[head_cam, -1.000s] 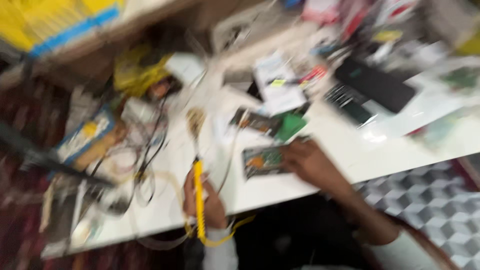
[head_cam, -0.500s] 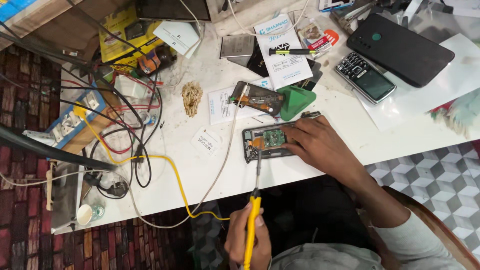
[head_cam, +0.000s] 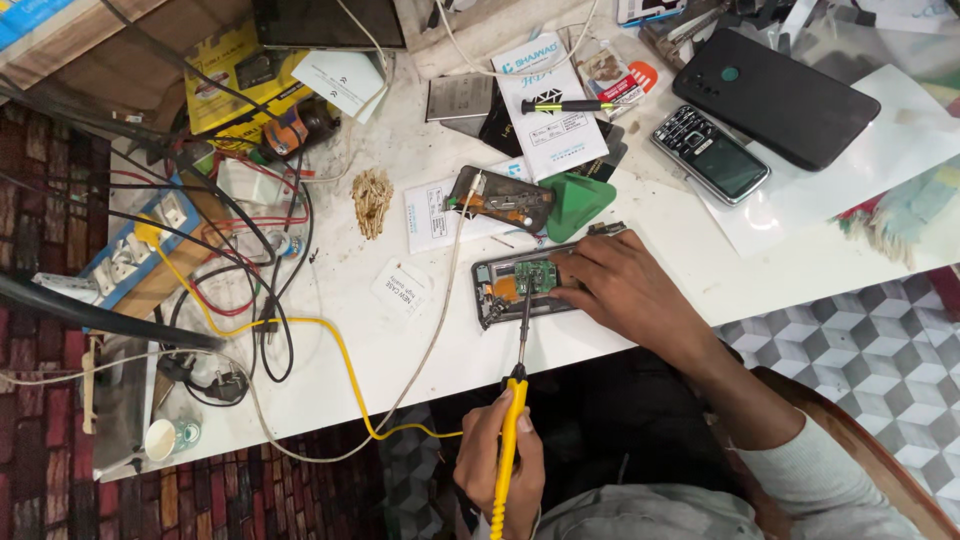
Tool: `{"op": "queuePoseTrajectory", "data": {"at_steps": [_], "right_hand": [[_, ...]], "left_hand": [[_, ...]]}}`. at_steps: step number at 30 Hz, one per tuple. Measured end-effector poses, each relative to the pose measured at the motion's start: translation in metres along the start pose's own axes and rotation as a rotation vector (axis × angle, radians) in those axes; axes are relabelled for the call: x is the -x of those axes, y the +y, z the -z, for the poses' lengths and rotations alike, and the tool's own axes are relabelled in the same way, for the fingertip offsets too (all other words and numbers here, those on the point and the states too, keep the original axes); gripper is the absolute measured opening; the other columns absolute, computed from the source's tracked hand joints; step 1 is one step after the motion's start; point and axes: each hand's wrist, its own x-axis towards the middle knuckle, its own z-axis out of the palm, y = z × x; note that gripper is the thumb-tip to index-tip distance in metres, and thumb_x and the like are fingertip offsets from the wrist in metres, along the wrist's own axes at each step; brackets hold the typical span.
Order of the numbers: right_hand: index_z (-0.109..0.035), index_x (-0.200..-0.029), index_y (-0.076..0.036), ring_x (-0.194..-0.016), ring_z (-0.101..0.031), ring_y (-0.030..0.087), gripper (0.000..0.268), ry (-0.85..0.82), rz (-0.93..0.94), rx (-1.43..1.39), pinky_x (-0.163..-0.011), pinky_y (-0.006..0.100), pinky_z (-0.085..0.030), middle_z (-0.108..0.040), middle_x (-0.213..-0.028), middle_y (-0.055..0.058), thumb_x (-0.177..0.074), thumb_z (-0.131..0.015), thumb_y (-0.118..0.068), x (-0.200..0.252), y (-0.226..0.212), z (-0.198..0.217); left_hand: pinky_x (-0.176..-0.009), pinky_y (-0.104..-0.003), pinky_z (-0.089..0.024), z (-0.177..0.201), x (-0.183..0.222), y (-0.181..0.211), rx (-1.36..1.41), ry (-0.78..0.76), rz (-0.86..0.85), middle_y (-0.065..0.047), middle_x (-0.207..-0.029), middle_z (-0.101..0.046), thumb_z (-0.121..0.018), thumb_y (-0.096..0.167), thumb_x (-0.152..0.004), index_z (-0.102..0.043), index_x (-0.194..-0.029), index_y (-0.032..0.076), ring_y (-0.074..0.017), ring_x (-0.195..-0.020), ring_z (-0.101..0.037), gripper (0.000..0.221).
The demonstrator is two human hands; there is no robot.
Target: The person uses a yellow soldering iron to work on a small green circuit board inside a disassembled mobile phone. They repeatedly apply the soldering iron to different points on the board while holding the phone steady with their other hand. The person briefly lifts the circuit board to inspect it before continuing to solder.
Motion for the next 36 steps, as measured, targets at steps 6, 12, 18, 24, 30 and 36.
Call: {"op": "queuePoseTrajectory", "data": {"at_steps": [6, 12, 18, 24, 30, 36], "right_hand": [[-0.071, -0.116, -0.003, -0.096, -0.065, 0.026, 0.044, 0.006, 0.01, 0.007, -0.089, 0.04, -0.044, -0.068, -0.098, 0.007, -0.082, -0.079, -0.03, -0.001, 0.0, 0.0], [-0.071, -0.116, -0.004, -0.094, -0.065, 0.026, 0.043, -0.016, -0.005, 0.008, -0.088, 0.04, -0.044, -0.068, -0.095, 0.007, -0.082, -0.079, -0.03, -0.001, 0.0, 0.0], [-0.071, -0.116, -0.004, -0.094, -0.065, 0.025, 0.043, -0.018, -0.004, 0.013, -0.087, 0.04, -0.043, -0.068, -0.096, 0.007, -0.083, -0.078, -0.03, -0.002, -0.001, 0.001], [-0.071, -0.117, -0.004, -0.095, -0.065, 0.025, 0.043, -0.019, -0.016, 0.003, -0.088, 0.04, -0.043, -0.068, -0.097, 0.006, -0.084, -0.077, -0.031, -0.002, -0.001, 0.001], [-0.072, -0.116, -0.005, -0.097, -0.065, 0.026, 0.042, -0.009, -0.007, 0.002, -0.089, 0.04, -0.044, -0.069, -0.098, 0.007, -0.084, -0.077, -0.032, 0.002, 0.003, -0.003], [-0.073, -0.108, -0.008, -0.101, -0.064, 0.026, 0.036, 0.029, 0.073, 0.018, -0.088, 0.041, -0.045, -0.071, -0.104, 0.006, -0.084, -0.076, -0.034, 0.001, 0.01, -0.014]], "left_hand": [[-0.067, -0.029, -0.061, 0.0, -0.004, -0.001, 0.009, -0.017, -0.017, -0.017, -0.089, -0.075, -0.069, -0.007, -0.086, -0.07, -0.113, -0.008, -0.0229, -0.076, -0.076, 0.027], [-0.067, -0.03, -0.062, -0.001, -0.006, 0.001, 0.011, -0.026, -0.003, -0.018, -0.09, -0.074, -0.069, -0.007, -0.086, -0.069, -0.113, -0.008, -0.0239, -0.077, -0.077, 0.027], [-0.067, -0.03, -0.062, 0.0, -0.007, 0.0, -0.005, -0.032, -0.016, -0.018, -0.09, -0.074, -0.069, -0.007, -0.087, -0.069, -0.114, -0.008, -0.0241, -0.078, -0.077, 0.027], [-0.066, -0.03, -0.061, 0.005, -0.009, 0.003, -0.039, -0.062, -0.027, -0.017, -0.089, -0.074, -0.07, -0.006, -0.086, -0.07, -0.113, -0.008, -0.0231, -0.077, -0.076, 0.027], [-0.065, -0.03, -0.062, 0.002, -0.013, 0.007, -0.011, -0.047, -0.006, -0.018, -0.091, -0.074, -0.07, -0.006, -0.086, -0.069, -0.114, -0.008, -0.0239, -0.077, -0.077, 0.027], [-0.068, -0.035, -0.061, -0.011, 0.031, -0.068, -0.028, 0.114, -0.204, -0.016, -0.084, -0.071, -0.072, -0.001, -0.087, -0.07, -0.112, -0.001, -0.0277, -0.073, -0.073, 0.025]]}}
